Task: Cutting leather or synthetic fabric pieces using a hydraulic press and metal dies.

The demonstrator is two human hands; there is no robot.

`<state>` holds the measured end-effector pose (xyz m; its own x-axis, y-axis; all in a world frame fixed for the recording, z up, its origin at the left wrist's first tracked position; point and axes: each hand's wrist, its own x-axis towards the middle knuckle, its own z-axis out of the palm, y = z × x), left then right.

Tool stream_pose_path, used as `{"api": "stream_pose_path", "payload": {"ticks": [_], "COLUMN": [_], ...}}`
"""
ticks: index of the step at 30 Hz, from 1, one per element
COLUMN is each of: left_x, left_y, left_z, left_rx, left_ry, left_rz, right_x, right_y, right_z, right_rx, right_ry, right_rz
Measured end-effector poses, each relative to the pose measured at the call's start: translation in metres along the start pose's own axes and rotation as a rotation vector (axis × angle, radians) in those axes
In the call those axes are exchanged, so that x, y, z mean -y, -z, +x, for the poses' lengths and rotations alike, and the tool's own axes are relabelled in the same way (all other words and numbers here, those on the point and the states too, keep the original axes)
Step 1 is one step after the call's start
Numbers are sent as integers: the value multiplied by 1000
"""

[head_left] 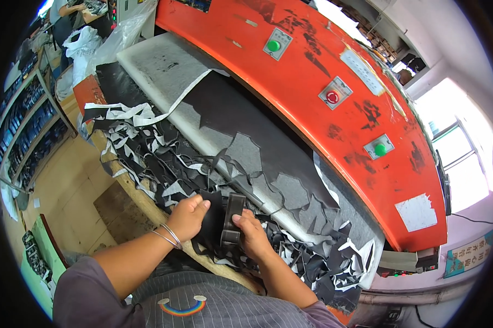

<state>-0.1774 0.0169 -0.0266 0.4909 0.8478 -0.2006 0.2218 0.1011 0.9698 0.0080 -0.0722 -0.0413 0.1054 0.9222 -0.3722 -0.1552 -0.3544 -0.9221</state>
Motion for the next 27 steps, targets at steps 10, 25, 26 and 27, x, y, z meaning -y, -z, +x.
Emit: {"api": "stream_pose_path", "payload": {"ticks": [10, 25, 26, 27], "left_x": [-7, -48, -47, -45], "left_y": [269, 170, 171, 174], "left_z": [213, 353, 358, 365], "left_rx": [-383, -285, -265, -246], "left_ry": [145, 106, 148, 188], "left_rz": [-165, 907, 932, 957], "right_x": [61, 98, 96, 94], "right_y": [-36, 251, 251, 249], "right_z": [64, 73, 76, 77], "right_rx": [23, -953, -917, -882], "right_ry": [114, -523, -540, -554], "right_rz": [-970, -1097, -1001, -905]}}
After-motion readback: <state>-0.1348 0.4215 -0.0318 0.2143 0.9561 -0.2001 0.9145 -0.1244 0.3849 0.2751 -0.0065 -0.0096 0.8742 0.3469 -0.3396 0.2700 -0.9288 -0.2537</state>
